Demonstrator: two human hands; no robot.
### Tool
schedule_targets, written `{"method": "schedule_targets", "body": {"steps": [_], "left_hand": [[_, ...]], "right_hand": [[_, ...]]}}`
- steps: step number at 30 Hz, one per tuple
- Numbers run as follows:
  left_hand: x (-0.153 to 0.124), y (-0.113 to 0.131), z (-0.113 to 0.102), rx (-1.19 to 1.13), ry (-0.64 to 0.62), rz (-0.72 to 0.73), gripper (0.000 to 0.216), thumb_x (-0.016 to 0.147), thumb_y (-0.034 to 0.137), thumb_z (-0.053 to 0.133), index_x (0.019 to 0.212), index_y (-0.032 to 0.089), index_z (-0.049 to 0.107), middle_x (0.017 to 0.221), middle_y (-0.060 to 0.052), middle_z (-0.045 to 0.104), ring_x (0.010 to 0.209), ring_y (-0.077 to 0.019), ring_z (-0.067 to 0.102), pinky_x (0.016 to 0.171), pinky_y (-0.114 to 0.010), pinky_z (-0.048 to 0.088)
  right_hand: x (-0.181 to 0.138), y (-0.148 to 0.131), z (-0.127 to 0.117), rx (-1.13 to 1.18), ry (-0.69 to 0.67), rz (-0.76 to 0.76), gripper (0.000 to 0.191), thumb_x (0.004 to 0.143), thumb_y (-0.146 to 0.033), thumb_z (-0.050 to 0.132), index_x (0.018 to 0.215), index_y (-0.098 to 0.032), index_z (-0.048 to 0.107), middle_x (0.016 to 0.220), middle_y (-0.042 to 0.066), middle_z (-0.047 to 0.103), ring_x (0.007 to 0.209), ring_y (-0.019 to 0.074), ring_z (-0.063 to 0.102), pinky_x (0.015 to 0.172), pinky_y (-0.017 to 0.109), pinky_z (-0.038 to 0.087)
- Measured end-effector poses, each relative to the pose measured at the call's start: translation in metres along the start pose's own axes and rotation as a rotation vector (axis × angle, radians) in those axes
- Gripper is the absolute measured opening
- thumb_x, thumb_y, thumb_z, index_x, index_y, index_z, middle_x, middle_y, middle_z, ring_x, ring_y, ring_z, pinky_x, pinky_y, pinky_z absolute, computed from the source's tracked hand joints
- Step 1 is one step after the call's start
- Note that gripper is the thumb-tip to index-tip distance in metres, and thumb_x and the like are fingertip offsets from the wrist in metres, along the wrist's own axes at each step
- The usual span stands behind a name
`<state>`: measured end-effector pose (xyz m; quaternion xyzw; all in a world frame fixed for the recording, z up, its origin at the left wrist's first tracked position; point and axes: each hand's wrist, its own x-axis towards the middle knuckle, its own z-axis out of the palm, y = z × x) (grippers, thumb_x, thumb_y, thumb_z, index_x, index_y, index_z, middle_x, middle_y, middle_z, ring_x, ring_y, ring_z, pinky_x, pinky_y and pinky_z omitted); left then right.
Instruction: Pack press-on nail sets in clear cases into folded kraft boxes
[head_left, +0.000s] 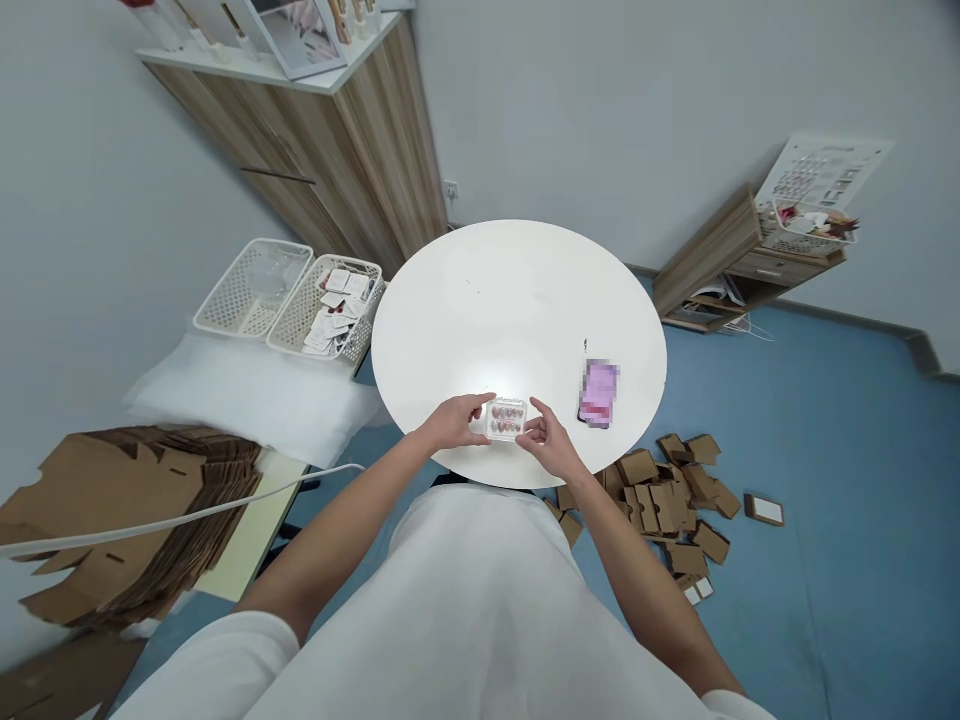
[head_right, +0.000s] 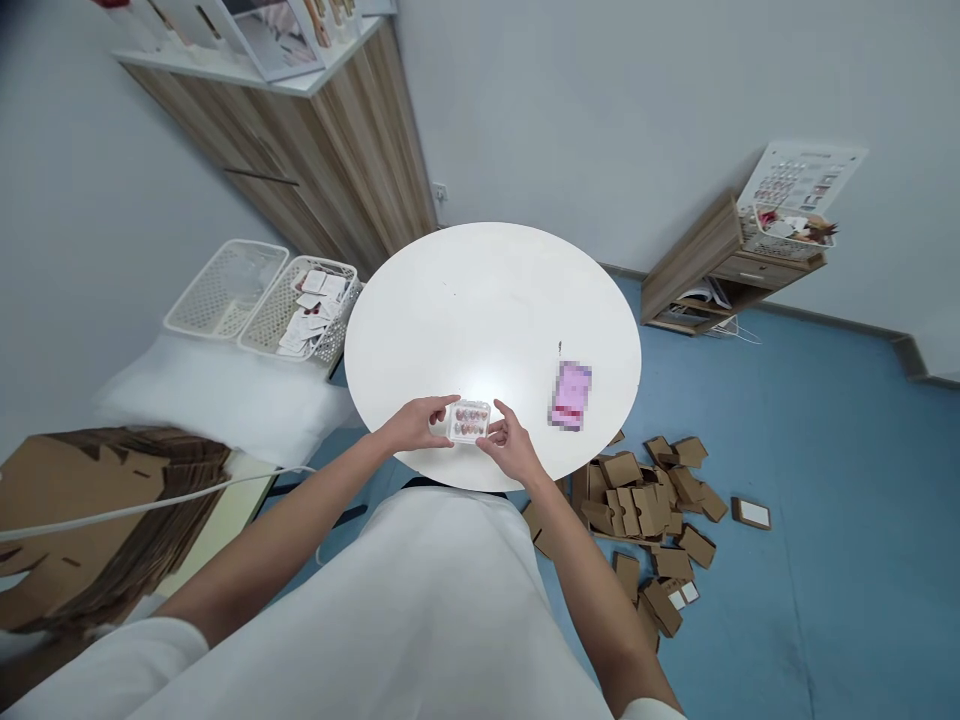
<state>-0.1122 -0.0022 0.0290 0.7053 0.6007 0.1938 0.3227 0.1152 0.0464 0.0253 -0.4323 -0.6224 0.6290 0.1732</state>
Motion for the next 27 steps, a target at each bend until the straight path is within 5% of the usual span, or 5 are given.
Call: {"method": "schedule_targets", "body": {"steps": [6, 13, 22, 27], "left_hand": [[-0.006, -0.003, 0.001, -0.036, 0.007, -0.046, 0.079, 0.060, 0.040, 0.068, 0.130, 0.022, 0.037, 0.079, 0.001, 0.053, 0.066, -0.0124, 0.049, 0.063, -0.026, 0.041], [-0.015, -0.024, -0.006, -0.178, 0.058, -0.093, 0.089, 0.063, 0.033, 0.069, 0.137, 0.024, 0.020, 0.095, -0.002, 0.054, 0.071, -0.0119, 0.053, 0.071, -0.029, 0.045], [-0.026, -0.095, -0.049, -0.152, 0.140, -0.132, 0.076, 0.066, 0.030, 0.068, 0.132, 0.021, 0.031, 0.093, -0.003, 0.056, 0.072, -0.0121, 0.055, 0.074, -0.029, 0.046], [-0.020, -0.141, -0.088, -0.089, 0.098, -0.213, 0.076, 0.067, 0.028, 0.066, 0.133, 0.019, 0.029, 0.097, -0.004, 0.057, 0.074, -0.0128, 0.056, 0.075, -0.028, 0.045]], "right_hand": [[0.012, -0.003, -0.007, -0.436, -0.178, -0.097, 0.087, 0.065, -0.034, 0.066, 0.136, -0.032, 0.015, 0.096, 0.001, 0.054, 0.075, 0.0139, 0.055, 0.071, 0.034, 0.047], [0.043, -0.007, 0.017, -0.513, -0.159, -0.120, 0.078, 0.069, -0.029, 0.062, 0.134, -0.030, 0.019, 0.090, -0.001, 0.057, 0.072, 0.0136, 0.055, 0.068, 0.031, 0.046], [0.104, -0.033, 0.074, -0.498, -0.243, -0.115, 0.084, 0.067, -0.030, 0.064, 0.136, -0.029, 0.016, 0.095, 0.000, 0.057, 0.074, 0.0136, 0.054, 0.070, 0.030, 0.046], [0.153, -0.045, 0.119, -0.530, -0.167, -0.043, 0.080, 0.070, -0.027, 0.062, 0.136, -0.029, 0.018, 0.096, 0.001, 0.058, 0.073, 0.0142, 0.055, 0.070, 0.031, 0.045]]}}
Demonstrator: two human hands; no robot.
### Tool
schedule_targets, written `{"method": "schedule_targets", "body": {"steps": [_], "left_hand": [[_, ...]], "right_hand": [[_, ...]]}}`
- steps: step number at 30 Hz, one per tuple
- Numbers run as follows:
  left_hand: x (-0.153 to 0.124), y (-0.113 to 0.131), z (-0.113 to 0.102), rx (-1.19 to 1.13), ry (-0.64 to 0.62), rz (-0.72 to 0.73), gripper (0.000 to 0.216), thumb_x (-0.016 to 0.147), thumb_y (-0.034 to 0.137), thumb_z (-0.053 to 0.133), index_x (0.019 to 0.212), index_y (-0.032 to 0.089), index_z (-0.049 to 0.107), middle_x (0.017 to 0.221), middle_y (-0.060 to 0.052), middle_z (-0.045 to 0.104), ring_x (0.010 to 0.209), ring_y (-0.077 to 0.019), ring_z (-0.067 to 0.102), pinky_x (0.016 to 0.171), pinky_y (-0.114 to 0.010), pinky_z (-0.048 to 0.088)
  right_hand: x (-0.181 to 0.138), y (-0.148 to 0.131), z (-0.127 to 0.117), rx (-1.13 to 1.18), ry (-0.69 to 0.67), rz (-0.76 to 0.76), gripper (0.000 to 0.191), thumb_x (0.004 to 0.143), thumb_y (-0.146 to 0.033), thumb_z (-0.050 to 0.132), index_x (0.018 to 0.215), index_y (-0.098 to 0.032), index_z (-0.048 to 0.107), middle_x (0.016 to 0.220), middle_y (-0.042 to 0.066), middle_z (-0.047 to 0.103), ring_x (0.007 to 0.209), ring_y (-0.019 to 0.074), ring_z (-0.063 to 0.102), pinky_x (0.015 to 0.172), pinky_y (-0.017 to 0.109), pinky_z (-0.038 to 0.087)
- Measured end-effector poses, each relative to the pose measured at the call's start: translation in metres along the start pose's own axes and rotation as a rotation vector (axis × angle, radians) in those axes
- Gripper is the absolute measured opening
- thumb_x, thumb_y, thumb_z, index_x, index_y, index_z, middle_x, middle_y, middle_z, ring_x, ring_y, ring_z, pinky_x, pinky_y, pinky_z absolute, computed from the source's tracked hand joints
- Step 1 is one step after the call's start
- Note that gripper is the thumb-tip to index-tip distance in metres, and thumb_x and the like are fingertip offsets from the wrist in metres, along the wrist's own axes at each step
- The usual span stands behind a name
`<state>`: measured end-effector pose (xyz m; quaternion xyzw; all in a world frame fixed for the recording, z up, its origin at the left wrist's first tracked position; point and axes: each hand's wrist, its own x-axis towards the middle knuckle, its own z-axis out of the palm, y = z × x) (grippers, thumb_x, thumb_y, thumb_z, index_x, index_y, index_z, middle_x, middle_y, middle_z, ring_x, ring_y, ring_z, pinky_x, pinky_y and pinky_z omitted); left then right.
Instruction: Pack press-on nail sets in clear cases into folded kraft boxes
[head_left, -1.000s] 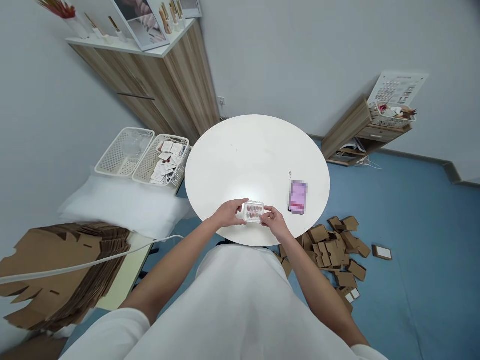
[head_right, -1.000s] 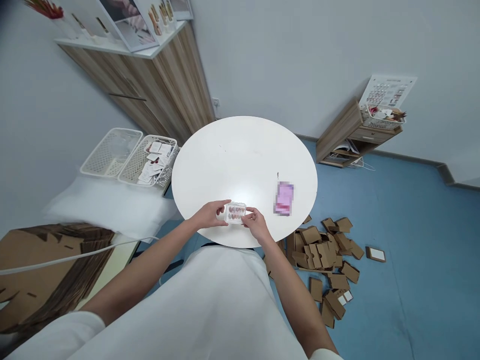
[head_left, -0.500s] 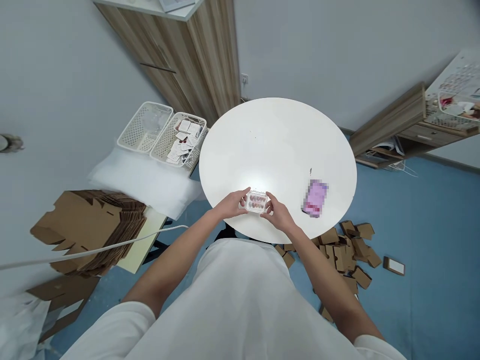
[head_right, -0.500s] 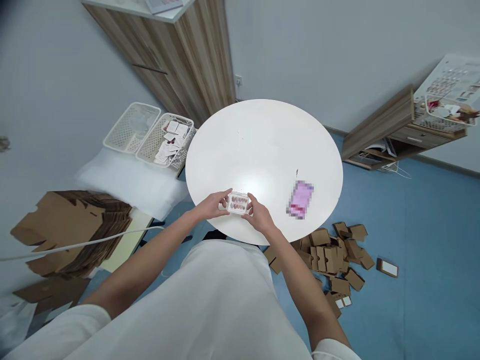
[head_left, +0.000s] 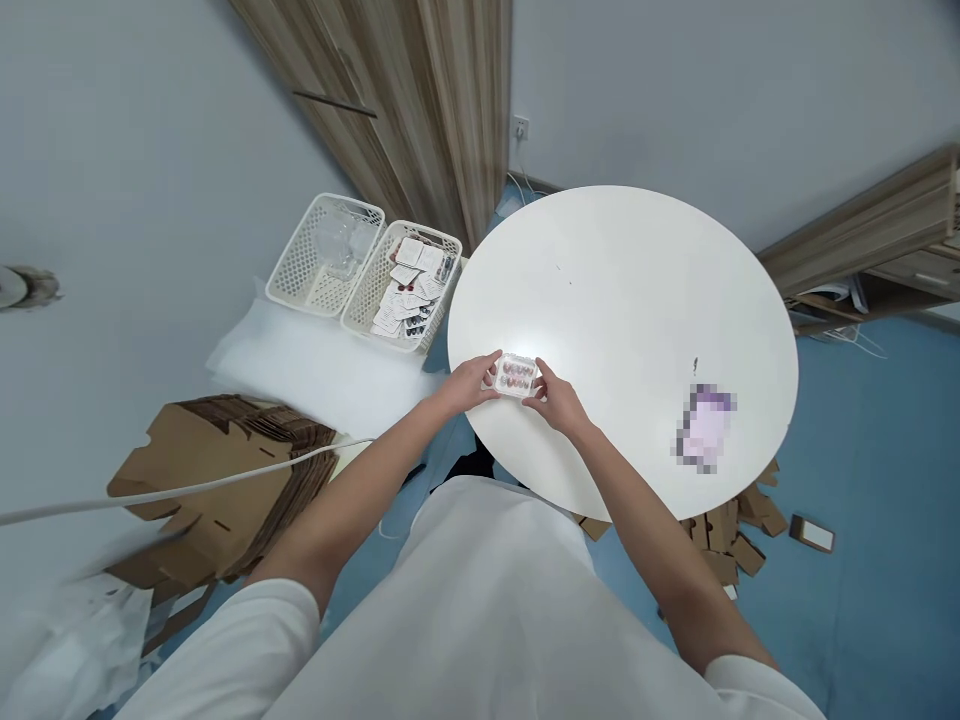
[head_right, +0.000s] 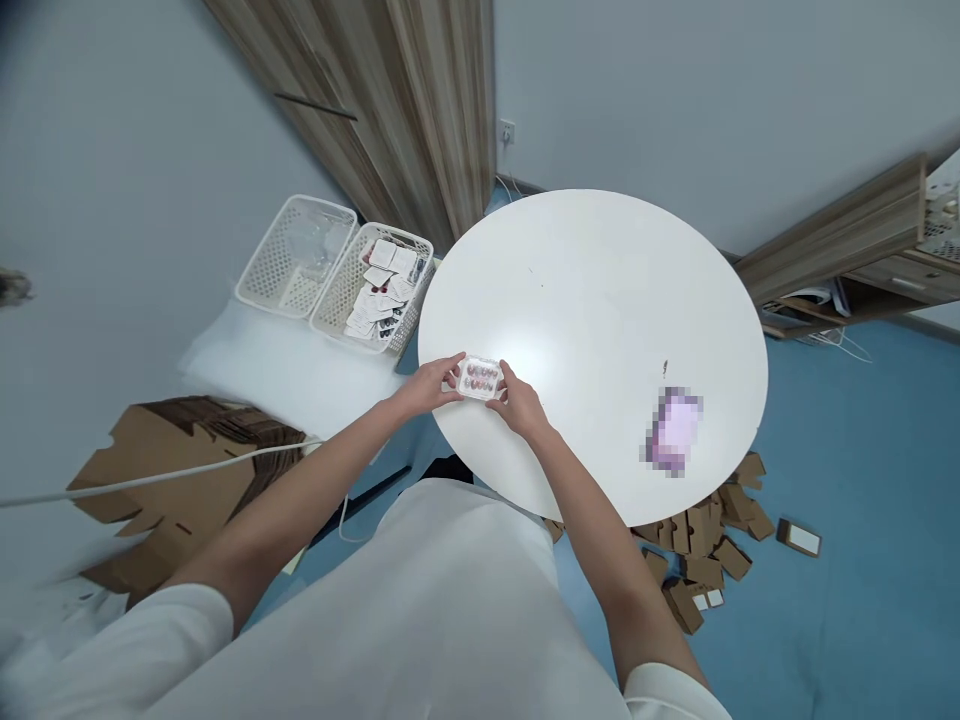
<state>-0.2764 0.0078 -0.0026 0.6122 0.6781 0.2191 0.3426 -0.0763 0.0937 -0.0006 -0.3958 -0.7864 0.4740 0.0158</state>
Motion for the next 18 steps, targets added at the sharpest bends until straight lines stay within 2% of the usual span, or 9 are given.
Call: {"method": "schedule_targets", "body": {"steps": [3, 8, 12, 18], "left_hand": [[0.016, -0.025, -0.022, 0.031, -0.011, -0.033, 0.074, 0.069, 0.026, 0.064, 0.133, 0.019, 0.027, 0.101, -0.004, 0.056, 0.075, -0.0135, 0.056, 0.075, -0.029, 0.045], [0.041, -0.060, -0.044, 0.074, -0.028, -0.061, 0.068, 0.065, 0.022, 0.066, 0.127, 0.016, 0.037, 0.098, -0.005, 0.057, 0.080, -0.0162, 0.055, 0.076, -0.029, 0.044], [0.054, -0.076, -0.051, 0.074, -0.026, -0.065, 0.067, 0.066, 0.022, 0.065, 0.127, 0.015, 0.036, 0.098, -0.006, 0.055, 0.083, -0.0177, 0.054, 0.075, -0.030, 0.044], [0.071, -0.091, -0.052, 0.033, -0.021, -0.076, 0.064, 0.066, 0.016, 0.062, 0.125, 0.016, 0.037, 0.101, -0.007, 0.049, 0.077, -0.0151, 0.053, 0.074, -0.030, 0.044]], "right_hand": [[0.035, -0.014, 0.014, -0.009, 0.028, 0.047, 0.080, 0.070, -0.027, 0.063, 0.136, -0.027, 0.019, 0.096, 0.002, 0.058, 0.073, 0.0151, 0.055, 0.070, 0.031, 0.044], [0.082, -0.025, 0.029, -0.010, 0.048, 0.065, 0.078, 0.068, -0.027, 0.065, 0.134, -0.025, 0.023, 0.092, 0.002, 0.058, 0.076, 0.0158, 0.054, 0.069, 0.029, 0.042], [0.105, -0.026, 0.034, -0.018, 0.082, 0.064, 0.077, 0.065, -0.029, 0.067, 0.132, -0.023, 0.028, 0.089, 0.001, 0.056, 0.076, 0.0153, 0.051, 0.070, 0.029, 0.042], [0.129, -0.025, 0.038, -0.016, 0.114, 0.077, 0.077, 0.063, -0.027, 0.068, 0.130, -0.021, 0.031, 0.090, 0.002, 0.052, 0.077, 0.0158, 0.050, 0.071, 0.031, 0.043]]}}
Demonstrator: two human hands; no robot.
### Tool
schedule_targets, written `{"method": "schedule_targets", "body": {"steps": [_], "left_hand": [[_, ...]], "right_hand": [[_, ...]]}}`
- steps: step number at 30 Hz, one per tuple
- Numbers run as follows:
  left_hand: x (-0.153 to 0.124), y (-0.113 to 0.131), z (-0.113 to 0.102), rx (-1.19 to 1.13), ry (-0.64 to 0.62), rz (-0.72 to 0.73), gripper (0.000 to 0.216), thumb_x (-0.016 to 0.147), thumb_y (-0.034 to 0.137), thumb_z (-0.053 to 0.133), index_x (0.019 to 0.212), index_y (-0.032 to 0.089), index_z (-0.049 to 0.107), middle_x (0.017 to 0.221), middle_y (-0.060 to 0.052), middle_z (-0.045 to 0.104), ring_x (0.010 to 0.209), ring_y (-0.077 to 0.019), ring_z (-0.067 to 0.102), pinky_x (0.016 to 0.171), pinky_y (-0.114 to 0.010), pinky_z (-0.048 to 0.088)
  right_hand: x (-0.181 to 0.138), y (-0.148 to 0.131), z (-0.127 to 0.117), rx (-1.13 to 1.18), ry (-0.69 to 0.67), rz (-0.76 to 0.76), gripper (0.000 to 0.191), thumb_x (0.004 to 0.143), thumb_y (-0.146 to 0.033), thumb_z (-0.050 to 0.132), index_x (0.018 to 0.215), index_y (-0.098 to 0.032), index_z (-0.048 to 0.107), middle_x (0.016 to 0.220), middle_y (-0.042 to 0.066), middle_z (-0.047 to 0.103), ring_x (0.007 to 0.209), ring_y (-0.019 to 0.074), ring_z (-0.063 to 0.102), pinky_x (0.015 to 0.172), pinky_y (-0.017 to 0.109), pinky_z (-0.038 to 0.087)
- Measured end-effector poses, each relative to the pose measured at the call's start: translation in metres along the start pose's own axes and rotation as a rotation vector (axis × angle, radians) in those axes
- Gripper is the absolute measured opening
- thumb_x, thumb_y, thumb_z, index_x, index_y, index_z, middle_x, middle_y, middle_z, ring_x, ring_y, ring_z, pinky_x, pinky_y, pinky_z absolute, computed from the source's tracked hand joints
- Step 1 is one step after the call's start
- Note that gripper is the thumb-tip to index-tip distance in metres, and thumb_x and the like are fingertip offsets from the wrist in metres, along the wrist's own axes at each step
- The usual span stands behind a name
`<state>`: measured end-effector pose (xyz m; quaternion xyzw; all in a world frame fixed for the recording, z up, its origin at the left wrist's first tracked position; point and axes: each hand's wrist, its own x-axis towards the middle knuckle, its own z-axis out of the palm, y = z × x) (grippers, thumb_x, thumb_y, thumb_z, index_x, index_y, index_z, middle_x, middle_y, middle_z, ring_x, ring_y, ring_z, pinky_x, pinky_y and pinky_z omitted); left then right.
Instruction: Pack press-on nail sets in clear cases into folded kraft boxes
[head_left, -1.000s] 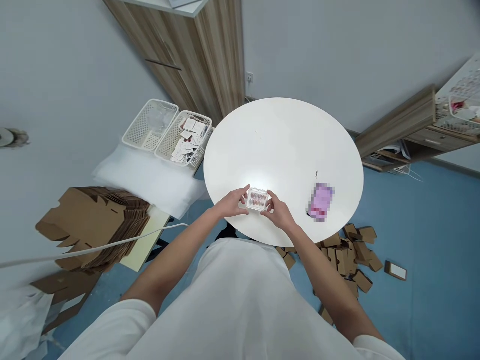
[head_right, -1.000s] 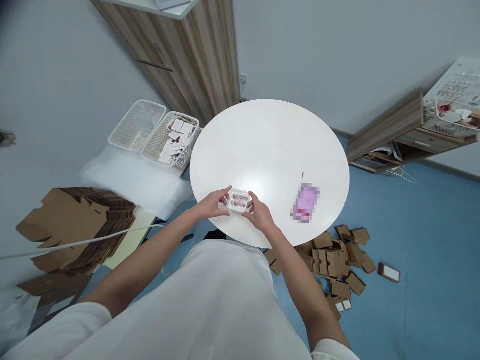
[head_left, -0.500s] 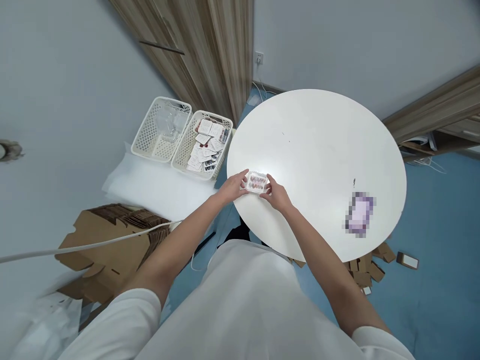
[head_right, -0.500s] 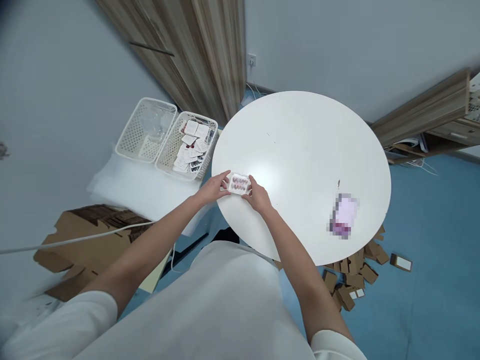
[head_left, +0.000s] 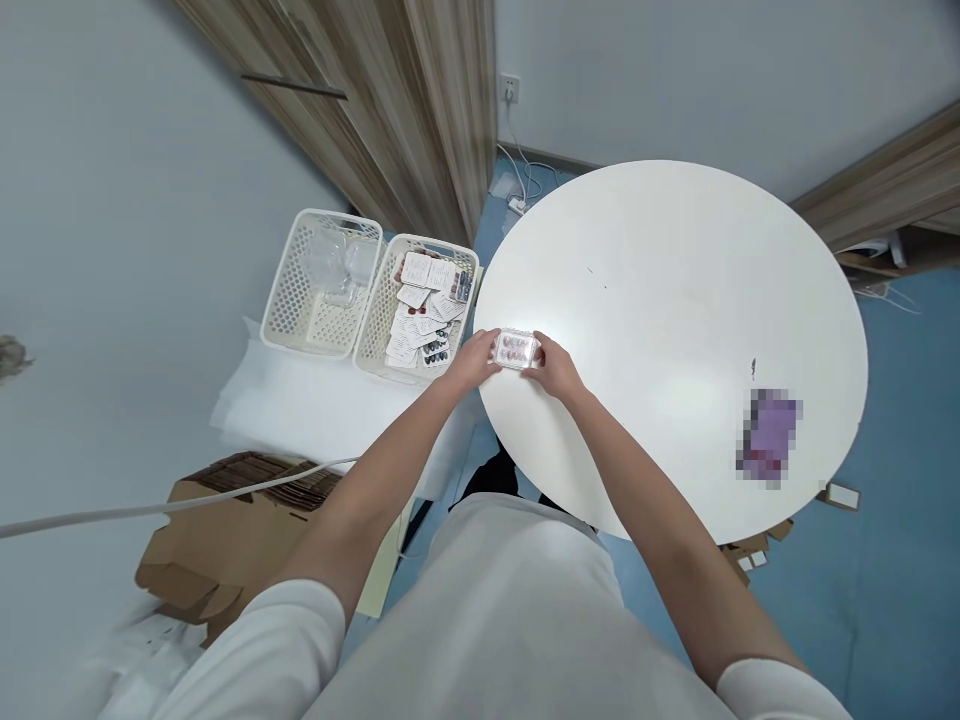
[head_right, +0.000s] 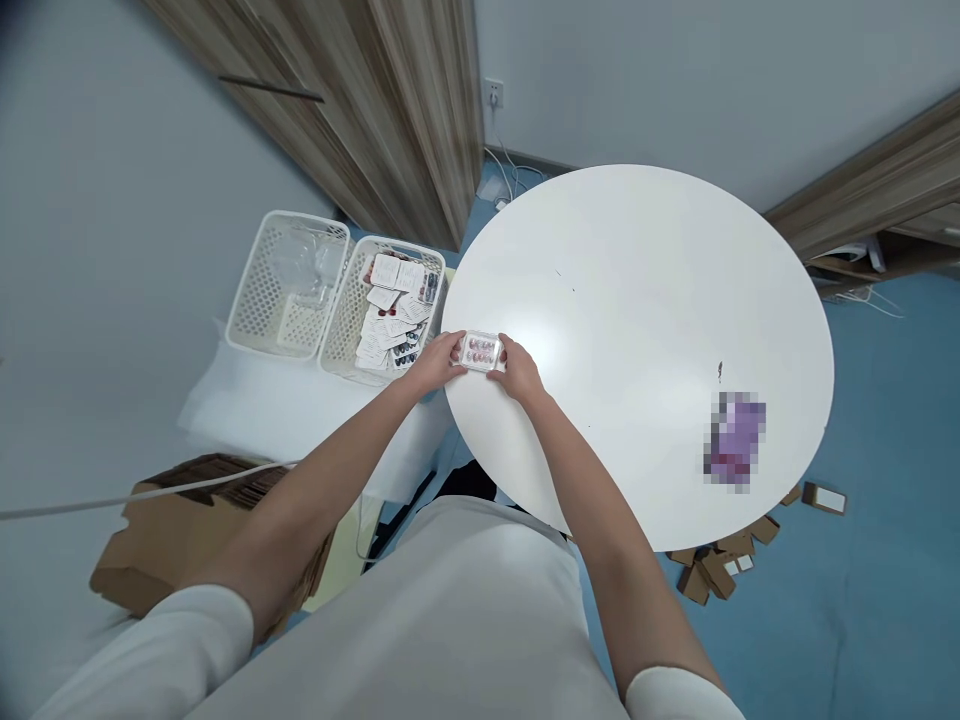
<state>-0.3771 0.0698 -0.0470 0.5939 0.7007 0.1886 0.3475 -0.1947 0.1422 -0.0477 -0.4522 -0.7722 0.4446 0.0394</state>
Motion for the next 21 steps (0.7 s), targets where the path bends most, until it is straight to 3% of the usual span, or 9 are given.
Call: {"method": "schedule_targets", "body": {"steps": [8, 21], "left_hand": [[0.011, -0.005, 0.001, 0.023, -0.003, -0.024, 0.060, 0.068, 0.009, 0.055, 0.124, 0.016, 0.035, 0.097, -0.007, 0.047, 0.075, -0.0151, 0.051, 0.072, -0.029, 0.044], [0.011, -0.004, 0.000, -0.006, -0.023, -0.050, 0.049, 0.069, 0.018, 0.059, 0.114, 0.016, 0.041, 0.097, -0.007, 0.046, 0.075, -0.0150, 0.051, 0.070, -0.029, 0.044]], "right_hand": [[0.016, -0.005, 0.010, -0.027, -0.020, 0.075, 0.079, 0.066, -0.021, 0.063, 0.134, -0.019, 0.024, 0.089, 0.004, 0.051, 0.078, 0.0172, 0.050, 0.069, 0.030, 0.042], [0.015, -0.009, 0.011, -0.105, -0.038, 0.082, 0.083, 0.067, -0.021, 0.059, 0.137, -0.017, 0.014, 0.093, 0.007, 0.050, 0.081, 0.0200, 0.049, 0.068, 0.031, 0.041]]}}
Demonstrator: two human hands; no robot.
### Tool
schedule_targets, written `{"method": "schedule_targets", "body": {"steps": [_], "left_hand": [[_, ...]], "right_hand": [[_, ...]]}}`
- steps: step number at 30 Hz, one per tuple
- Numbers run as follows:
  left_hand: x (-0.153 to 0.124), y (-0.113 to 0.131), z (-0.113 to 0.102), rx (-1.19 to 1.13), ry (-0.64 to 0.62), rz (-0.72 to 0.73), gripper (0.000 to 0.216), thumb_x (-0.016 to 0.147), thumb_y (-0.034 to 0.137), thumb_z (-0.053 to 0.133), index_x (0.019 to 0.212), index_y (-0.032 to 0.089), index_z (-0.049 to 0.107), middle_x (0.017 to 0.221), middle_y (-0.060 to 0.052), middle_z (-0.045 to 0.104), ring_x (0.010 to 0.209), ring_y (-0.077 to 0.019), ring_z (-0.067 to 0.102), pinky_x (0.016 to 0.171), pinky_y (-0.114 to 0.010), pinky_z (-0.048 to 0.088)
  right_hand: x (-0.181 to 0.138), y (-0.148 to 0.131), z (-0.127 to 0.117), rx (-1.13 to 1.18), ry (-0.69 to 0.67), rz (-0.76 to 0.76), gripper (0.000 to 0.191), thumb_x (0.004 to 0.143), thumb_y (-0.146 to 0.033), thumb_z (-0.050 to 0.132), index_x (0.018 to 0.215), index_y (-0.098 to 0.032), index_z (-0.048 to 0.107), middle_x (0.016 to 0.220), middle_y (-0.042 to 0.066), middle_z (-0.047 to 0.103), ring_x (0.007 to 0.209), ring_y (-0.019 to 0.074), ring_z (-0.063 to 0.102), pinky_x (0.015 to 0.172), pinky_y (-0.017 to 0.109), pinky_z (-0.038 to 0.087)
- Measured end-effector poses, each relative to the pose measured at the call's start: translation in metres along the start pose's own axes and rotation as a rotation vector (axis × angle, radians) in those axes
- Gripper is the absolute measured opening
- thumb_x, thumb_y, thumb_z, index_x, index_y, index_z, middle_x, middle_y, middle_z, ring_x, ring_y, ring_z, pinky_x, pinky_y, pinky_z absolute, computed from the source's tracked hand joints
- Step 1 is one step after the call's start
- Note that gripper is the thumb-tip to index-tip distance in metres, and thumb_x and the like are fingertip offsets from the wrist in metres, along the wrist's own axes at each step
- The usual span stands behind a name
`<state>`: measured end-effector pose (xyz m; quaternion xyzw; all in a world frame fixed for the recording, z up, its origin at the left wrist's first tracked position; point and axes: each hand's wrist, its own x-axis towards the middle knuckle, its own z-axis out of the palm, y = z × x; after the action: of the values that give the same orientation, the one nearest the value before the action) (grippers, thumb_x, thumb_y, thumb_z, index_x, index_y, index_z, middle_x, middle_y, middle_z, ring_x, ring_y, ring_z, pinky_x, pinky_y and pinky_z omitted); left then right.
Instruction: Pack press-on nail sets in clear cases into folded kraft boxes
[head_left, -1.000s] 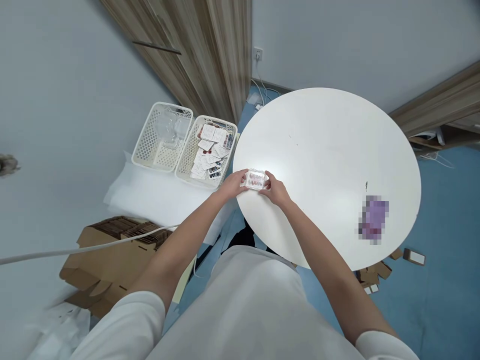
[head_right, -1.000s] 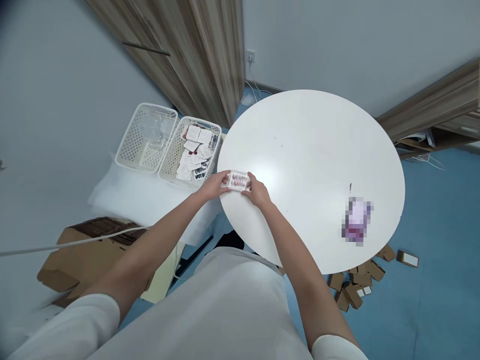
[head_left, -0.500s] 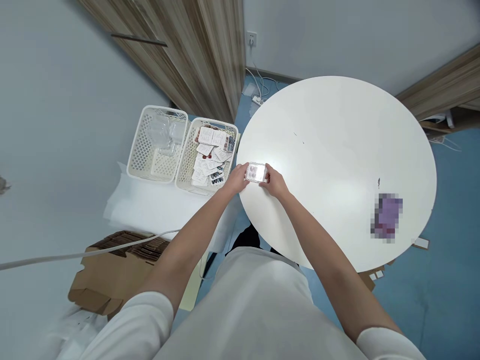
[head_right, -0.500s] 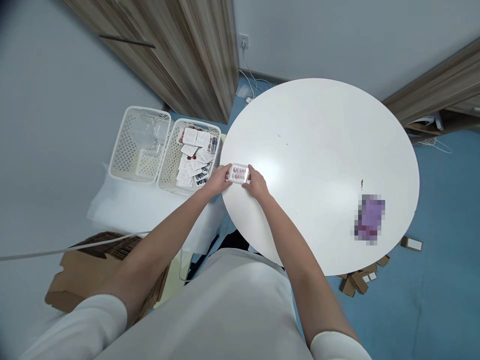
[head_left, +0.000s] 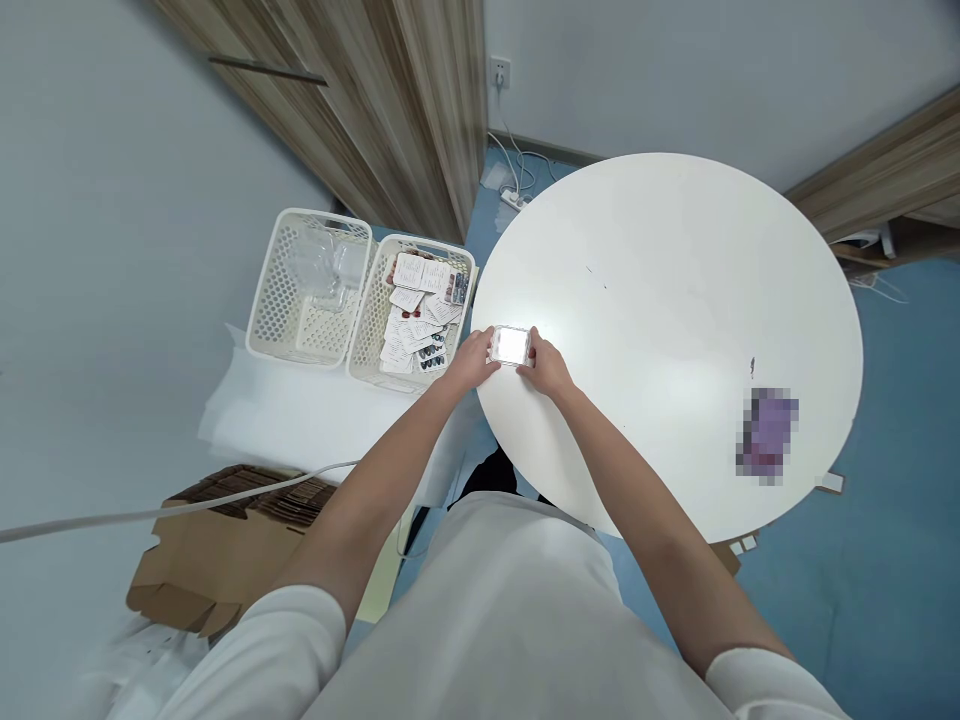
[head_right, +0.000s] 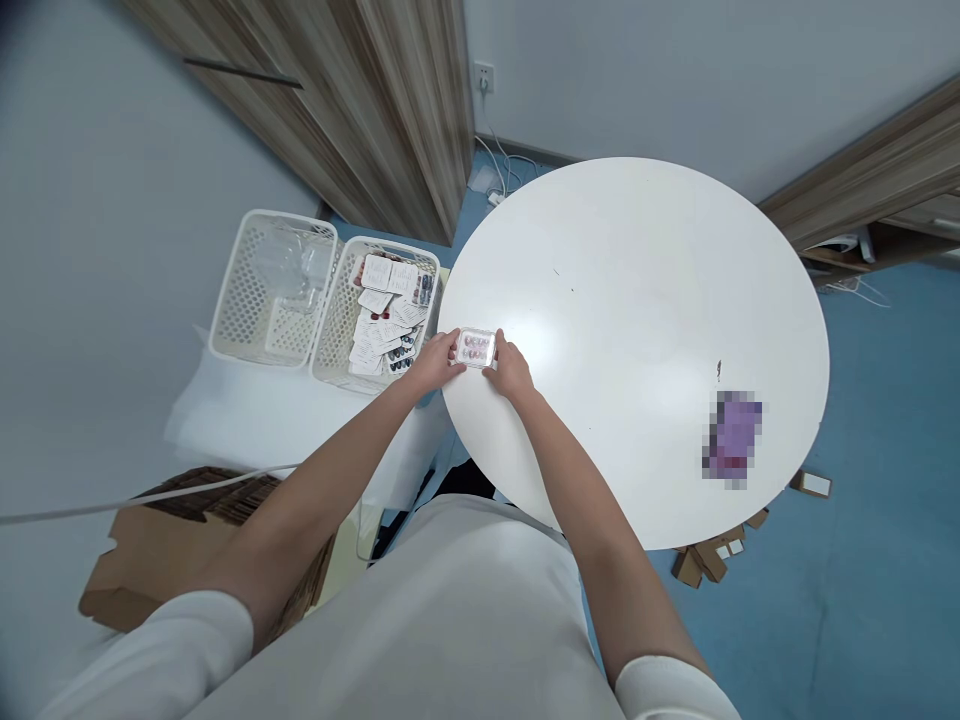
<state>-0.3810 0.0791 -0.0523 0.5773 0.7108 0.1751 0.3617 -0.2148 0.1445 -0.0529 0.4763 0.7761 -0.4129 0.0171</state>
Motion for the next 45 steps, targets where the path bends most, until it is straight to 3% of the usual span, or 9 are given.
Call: {"method": "schedule_targets", "body": {"steps": [12, 19, 23, 27, 31, 37, 41, 45], "left_hand": [[0.001, 0.001, 0.002, 0.030, 0.014, -0.042, 0.046, 0.063, 0.023, 0.067, 0.102, 0.017, 0.043, 0.095, -0.006, 0.046, 0.074, -0.0154, 0.051, 0.066, -0.030, 0.044], [-0.003, 0.000, 0.007, -0.029, 0.044, -0.114, 0.070, 0.061, 0.028, 0.070, 0.120, 0.016, 0.034, 0.104, -0.009, 0.045, 0.083, -0.0180, 0.052, 0.071, -0.031, 0.044], [-0.007, 0.003, 0.011, -0.113, 0.056, -0.183, 0.084, 0.061, 0.033, 0.069, 0.131, 0.015, 0.025, 0.112, -0.012, 0.043, 0.095, -0.0199, 0.051, 0.078, -0.031, 0.043], [-0.019, 0.007, 0.017, -0.178, 0.111, -0.200, 0.088, 0.063, 0.036, 0.068, 0.134, 0.016, 0.021, 0.123, -0.014, 0.038, 0.112, -0.0250, 0.042, 0.089, -0.035, 0.039], [-0.043, 0.013, 0.025, -0.206, 0.284, -0.194, 0.080, 0.068, 0.036, 0.064, 0.135, 0.018, 0.023, 0.131, -0.014, 0.035, 0.121, -0.0274, 0.035, 0.098, -0.038, 0.031], [-0.092, 0.026, 0.036, -0.309, 0.405, -0.171, 0.063, 0.074, 0.035, 0.058, 0.131, 0.019, 0.035, 0.120, -0.010, 0.048, 0.110, -0.0226, 0.047, 0.093, -0.035, 0.038], [-0.136, 0.033, 0.046, -0.284, 0.470, -0.197, 0.051, 0.075, 0.033, 0.055, 0.124, 0.020, 0.044, 0.114, -0.008, 0.053, 0.105, -0.0211, 0.051, 0.090, -0.034, 0.041], [-0.187, 0.032, 0.060, -0.204, 0.518, -0.312, 0.045, 0.076, 0.033, 0.054, 0.118, 0.019, 0.049, 0.113, -0.009, 0.055, 0.105, -0.0227, 0.051, 0.091, -0.035, 0.040]], "right_hand": [[-0.005, 0.002, 0.001, 0.078, 0.020, 0.024, 0.090, 0.064, -0.021, 0.062, 0.138, -0.020, 0.011, 0.094, 0.004, 0.049, 0.080, 0.0180, 0.049, 0.070, 0.031, 0.044], [-0.016, 0.010, 0.004, 0.290, 0.028, 0.055, 0.098, 0.061, -0.028, 0.066, 0.139, -0.025, 0.007, 0.103, 0.004, 0.045, 0.083, 0.0154, 0.049, 0.078, 0.033, 0.046], [-0.036, 0.011, 0.004, 0.368, 0.077, 0.046, 0.095, 0.061, -0.031, 0.067, 0.138, -0.025, 0.010, 0.117, 0.008, 0.041, 0.100, 0.0191, 0.047, 0.086, 0.036, 0.044], [-0.073, 0.016, 0.002, 0.426, 0.171, 0.033, 0.079, 0.069, -0.032, 0.061, 0.135, -0.027, 0.019, 0.121, 0.008, 0.042, 0.105, 0.0193, 0.047, 0.087, 0.038, 0.044], [-0.113, 0.025, 0.000, 0.460, 0.218, 0.056, 0.063, 0.073, -0.033, 0.054, 0.131, -0.025, 0.030, 0.116, 0.008, 0.048, 0.090, 0.0166, 0.054, 0.079, 0.037, 0.047], [-0.153, 0.032, -0.004, 0.469, 0.211, 0.013, 0.045, 0.076, -0.033, 0.051, 0.119, -0.022, 0.045, 0.103, 0.006, 0.056, 0.070, 0.0120, 0.055, 0.073, 0.034, 0.049], [-0.164, 0.034, -0.001, 0.442, 0.093, -0.095, 0.039, 0.077, -0.034, 0.049, 0.114, -0.021, 0.050, 0.097, 0.006, 0.059, 0.071, 0.0129, 0.055, 0.071, 0.033, 0.049], [-0.163, 0.033, 0.008, 0.368, -0.023, -0.205, 0.041, 0.077, -0.034, 0.048, 0.116, -0.020, 0.048, 0.097, 0.006, 0.060, 0.070, 0.0133, 0.056, 0.071, 0.034, 0.049]]}}
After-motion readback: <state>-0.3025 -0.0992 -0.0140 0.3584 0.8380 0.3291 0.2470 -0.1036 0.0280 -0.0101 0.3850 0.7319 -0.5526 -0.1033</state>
